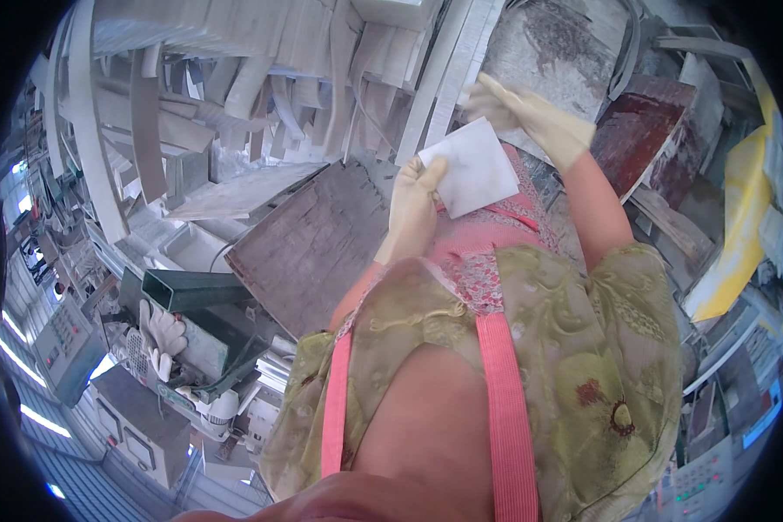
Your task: The person repeatedly picks up white rectangular boards from a yellow tray and stacks them on a growing pile. The person handles the boards one at a time, aligning them before placing them on the stack.
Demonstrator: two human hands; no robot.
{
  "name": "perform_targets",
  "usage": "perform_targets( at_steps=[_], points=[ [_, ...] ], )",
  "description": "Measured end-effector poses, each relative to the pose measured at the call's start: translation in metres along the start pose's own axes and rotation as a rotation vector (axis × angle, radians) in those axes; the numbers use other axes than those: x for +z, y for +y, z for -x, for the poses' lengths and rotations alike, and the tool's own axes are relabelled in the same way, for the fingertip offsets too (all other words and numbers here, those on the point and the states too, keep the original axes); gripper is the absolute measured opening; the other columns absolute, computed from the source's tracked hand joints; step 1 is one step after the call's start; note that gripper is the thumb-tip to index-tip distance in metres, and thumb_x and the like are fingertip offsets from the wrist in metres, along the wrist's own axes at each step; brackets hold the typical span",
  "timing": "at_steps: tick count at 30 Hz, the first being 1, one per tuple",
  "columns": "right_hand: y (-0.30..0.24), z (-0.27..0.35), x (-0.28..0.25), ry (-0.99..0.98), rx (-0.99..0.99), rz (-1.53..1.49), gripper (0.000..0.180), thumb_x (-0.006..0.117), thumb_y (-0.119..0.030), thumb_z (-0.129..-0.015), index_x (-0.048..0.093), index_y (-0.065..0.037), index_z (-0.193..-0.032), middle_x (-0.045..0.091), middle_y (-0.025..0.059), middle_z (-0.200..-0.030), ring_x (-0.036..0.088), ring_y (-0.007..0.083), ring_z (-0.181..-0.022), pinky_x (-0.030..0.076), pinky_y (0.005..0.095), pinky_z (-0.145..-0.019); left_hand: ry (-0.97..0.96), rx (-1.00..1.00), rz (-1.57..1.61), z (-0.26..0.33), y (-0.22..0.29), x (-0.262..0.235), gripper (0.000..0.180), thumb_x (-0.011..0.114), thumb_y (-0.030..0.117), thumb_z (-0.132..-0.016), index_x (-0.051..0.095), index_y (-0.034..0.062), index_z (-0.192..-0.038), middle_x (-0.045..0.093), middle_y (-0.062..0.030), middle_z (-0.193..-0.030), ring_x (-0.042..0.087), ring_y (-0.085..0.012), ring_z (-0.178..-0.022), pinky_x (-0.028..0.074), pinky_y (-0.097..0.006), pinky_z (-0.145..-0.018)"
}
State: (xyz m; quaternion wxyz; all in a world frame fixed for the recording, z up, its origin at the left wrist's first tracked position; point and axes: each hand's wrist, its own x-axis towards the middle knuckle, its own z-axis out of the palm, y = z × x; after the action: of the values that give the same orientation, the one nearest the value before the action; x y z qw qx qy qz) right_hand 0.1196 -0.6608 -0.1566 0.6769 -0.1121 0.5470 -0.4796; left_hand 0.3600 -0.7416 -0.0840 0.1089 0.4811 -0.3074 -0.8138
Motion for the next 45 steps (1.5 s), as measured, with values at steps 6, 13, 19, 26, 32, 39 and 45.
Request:
perform_targets(
  at_steps=[6, 13, 19, 26, 32, 39, 45],
  points=[
    [0.012, 0.015, -0.007, 0.382, -0.231, -0.177, 0.058, 0.046, -0.048, -0.108, 0.053, -0.003, -0.144, 0.063, 0.0191, -0.136, 0.066, 0.027, -0.118, 0.05, 0.0378, -0.106, 0.135, 0.312, 0.12, -0.11, 0.021, -0.019, 0.018, 0.065, 0.018, -0.101, 0.067, 0.0014, -0.109, 0.067, -0.0033, -0.096, 0.061, -0.0114, -0.074, 0.049, -0.026, -0.059],
    [0.029, 0.004, -0.004, 0.309, -0.134, -0.183, 0.054, 0.057, -0.044, -0.104, 0.057, -0.003, -0.14, 0.067, 0.0134, -0.131, 0.066, 0.0221, -0.117, 0.052, 0.0344, -0.105, 0.418, 0.109, 0.272, -0.174, 0.064, -0.008, 0.027, 0.072, 0.03, -0.095, 0.066, 0.0037, -0.099, 0.052, 0.0024, -0.076, 0.037, -0.0078, -0.052, 0.031, -0.024, -0.048],
    [0.042, 0.005, 0.004, 0.301, -0.046, -0.174, 0.056, 0.057, -0.042, -0.105, 0.053, -0.002, -0.143, 0.065, 0.0137, -0.133, 0.065, 0.0213, -0.117, 0.052, 0.0353, -0.105, 0.5, 0.078, 0.122, -0.168, 0.08, -0.009, 0.037, 0.066, 0.035, -0.097, 0.068, 0.0012, -0.112, 0.058, -0.0004, -0.085, 0.047, -0.0082, -0.062, 0.039, -0.024, -0.056],
    [0.027, -0.057, 0.044, 0.358, -0.228, 0.02, 0.082, 0.061, -0.048, -0.1, 0.03, 0.002, -0.158, 0.043, 0.0213, -0.155, 0.046, 0.0286, -0.142, 0.038, 0.0396, -0.118, 0.421, -0.036, -0.993, -0.156, 0.093, -0.024, 0.052, 0.045, 0.042, -0.103, 0.061, -0.0051, -0.12, 0.07, -0.021, -0.103, 0.068, -0.029, -0.082, 0.053, -0.042, -0.076],
    [0.005, -0.112, 0.087, 0.416, -0.237, 0.044, 0.086, 0.064, -0.043, -0.099, 0.026, 0.007, -0.157, 0.04, 0.0252, -0.155, 0.04, 0.0312, -0.145, 0.043, 0.042, -0.114, 0.62, 0.562, -1.292, -0.145, 0.049, -0.056, 0.051, 0.045, 0.033, -0.102, 0.054, -0.0014, -0.137, 0.063, -0.0268, -0.13, 0.058, -0.0435, -0.122, 0.044, -0.051, -0.104],
    [-0.018, -0.105, 0.101, 0.356, -0.133, -0.122, 0.069, 0.06, -0.035, -0.101, 0.034, 0.002, -0.153, 0.046, 0.0185, -0.151, 0.046, 0.0289, -0.141, 0.046, 0.0439, -0.111, 0.575, 0.357, -1.083, -0.158, 0.039, -0.063, 0.052, 0.048, 0.03, -0.1, 0.05, 0.0051, -0.146, 0.059, -0.0209, -0.141, 0.053, -0.0398, -0.133, 0.039, -0.047, -0.112],
    [-0.025, -0.104, 0.098, 0.326, -0.194, -0.126, 0.06, 0.057, -0.031, -0.102, 0.04, 0.004, -0.147, 0.054, 0.0141, -0.14, 0.056, 0.0269, -0.132, 0.048, 0.0406, -0.109, 0.432, 0.364, -0.855, -0.177, 0.051, -0.069, 0.049, 0.053, 0.032, -0.101, 0.055, 0.0033, -0.14, 0.063, -0.0179, -0.136, 0.06, -0.0319, -0.125, 0.045, -0.041, -0.104]
  ],
)
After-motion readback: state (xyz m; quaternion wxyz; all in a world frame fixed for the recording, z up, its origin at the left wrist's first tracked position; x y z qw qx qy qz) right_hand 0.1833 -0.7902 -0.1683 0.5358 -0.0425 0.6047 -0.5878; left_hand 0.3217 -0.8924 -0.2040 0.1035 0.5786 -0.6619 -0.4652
